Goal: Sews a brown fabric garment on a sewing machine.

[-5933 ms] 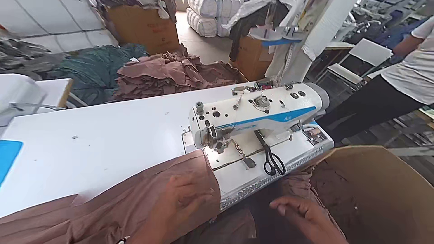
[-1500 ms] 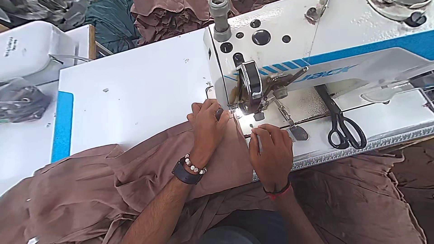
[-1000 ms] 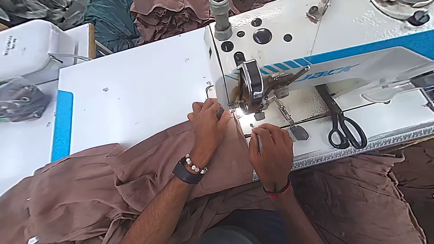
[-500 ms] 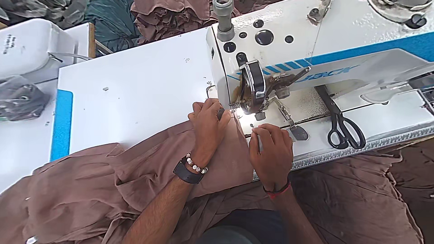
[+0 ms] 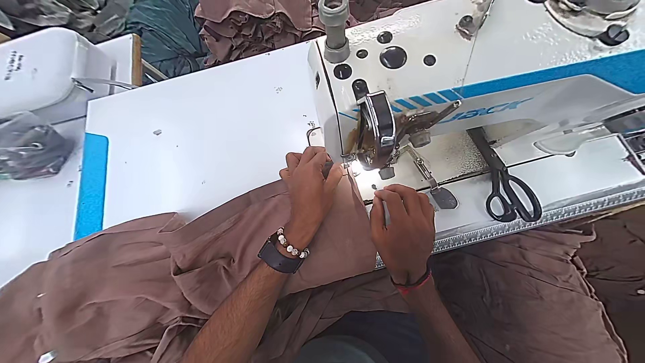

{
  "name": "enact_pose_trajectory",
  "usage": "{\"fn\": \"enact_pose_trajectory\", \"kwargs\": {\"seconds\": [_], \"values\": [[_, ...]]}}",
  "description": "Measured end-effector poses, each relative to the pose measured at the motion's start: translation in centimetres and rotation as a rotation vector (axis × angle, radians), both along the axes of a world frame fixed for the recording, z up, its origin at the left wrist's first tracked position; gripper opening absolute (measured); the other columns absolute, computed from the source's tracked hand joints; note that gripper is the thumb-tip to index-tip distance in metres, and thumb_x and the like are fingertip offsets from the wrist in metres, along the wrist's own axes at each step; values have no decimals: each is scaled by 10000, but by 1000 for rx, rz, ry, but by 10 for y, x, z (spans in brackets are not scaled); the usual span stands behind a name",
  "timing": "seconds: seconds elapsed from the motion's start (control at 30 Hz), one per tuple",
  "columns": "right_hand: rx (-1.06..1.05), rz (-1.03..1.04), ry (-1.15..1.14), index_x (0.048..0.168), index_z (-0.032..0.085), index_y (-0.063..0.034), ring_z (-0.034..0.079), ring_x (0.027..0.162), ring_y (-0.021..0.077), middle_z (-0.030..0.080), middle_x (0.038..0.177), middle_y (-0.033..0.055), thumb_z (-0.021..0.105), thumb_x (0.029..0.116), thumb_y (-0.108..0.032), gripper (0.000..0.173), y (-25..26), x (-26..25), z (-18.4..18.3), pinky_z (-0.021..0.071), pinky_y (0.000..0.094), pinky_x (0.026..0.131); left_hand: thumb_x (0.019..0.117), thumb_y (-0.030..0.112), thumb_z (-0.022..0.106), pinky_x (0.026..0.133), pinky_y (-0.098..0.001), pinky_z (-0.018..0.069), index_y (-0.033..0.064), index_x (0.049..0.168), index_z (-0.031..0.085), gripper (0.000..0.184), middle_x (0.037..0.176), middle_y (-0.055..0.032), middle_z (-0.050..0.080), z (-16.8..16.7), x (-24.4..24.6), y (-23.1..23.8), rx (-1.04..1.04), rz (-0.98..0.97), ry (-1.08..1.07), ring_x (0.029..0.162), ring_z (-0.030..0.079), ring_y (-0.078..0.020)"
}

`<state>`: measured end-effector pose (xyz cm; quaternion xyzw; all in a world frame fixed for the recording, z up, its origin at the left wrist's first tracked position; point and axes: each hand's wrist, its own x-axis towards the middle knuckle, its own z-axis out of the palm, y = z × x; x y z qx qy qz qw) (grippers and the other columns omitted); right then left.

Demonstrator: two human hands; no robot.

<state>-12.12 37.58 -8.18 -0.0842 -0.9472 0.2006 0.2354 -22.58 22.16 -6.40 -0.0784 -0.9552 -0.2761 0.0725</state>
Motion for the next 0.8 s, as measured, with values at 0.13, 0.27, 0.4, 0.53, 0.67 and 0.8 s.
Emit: {"fn": "enact_pose_trajectory", "kwargs": {"seconds": [0.13,0.27,0.4,0.53,0.67,0.8], "values": [[-4,2,1,1023,771,-179,633,1022,237,715,1107,34,584,990,-285,218,0,0,0,484,406,835,967,380,617,825,-510,358,177,916,705,227,1206,27,660,1,0,0,-8,-5,0,1095,520,-272],[1,-3,1,1016,771,-179,635,1020,239,716,1101,34,584,987,-286,217,0,0,0,486,409,833,975,402,607,821,-506,349,182,875,688,255,1181,35,660,0,0,1,-17,-15,-2,1076,519,-265],[7,-6,5,1014,772,-184,635,1017,235,717,1100,31,586,984,-284,213,0,-1,0,485,400,829,976,394,605,817,-509,355,177,888,697,252,1191,34,660,0,1,1,-9,-15,5,1072,522,-270],[10,-6,6,1013,772,-183,636,1015,233,718,1099,31,587,983,-286,214,0,-1,1,485,399,828,968,390,610,829,-508,348,181,883,700,243,1208,42,661,-1,0,0,21,-18,4,1087,517,-264],[10,-7,-2,1018,772,-184,638,1017,232,718,1098,29,581,988,-286,219,0,-1,1,487,399,834,968,385,611,827,-504,350,186,883,700,234,1201,50,666,-1,0,1,29,-16,3,1085,520,-258],[5,-7,5,1013,771,-186,636,1032,240,717,1109,32,582,987,-288,217,0,-1,0,486,410,839,977,400,618,827,-510,353,184,878,697,250,1204,49,664,0,0,1,7,-19,-3,1088,522,-260]]}}
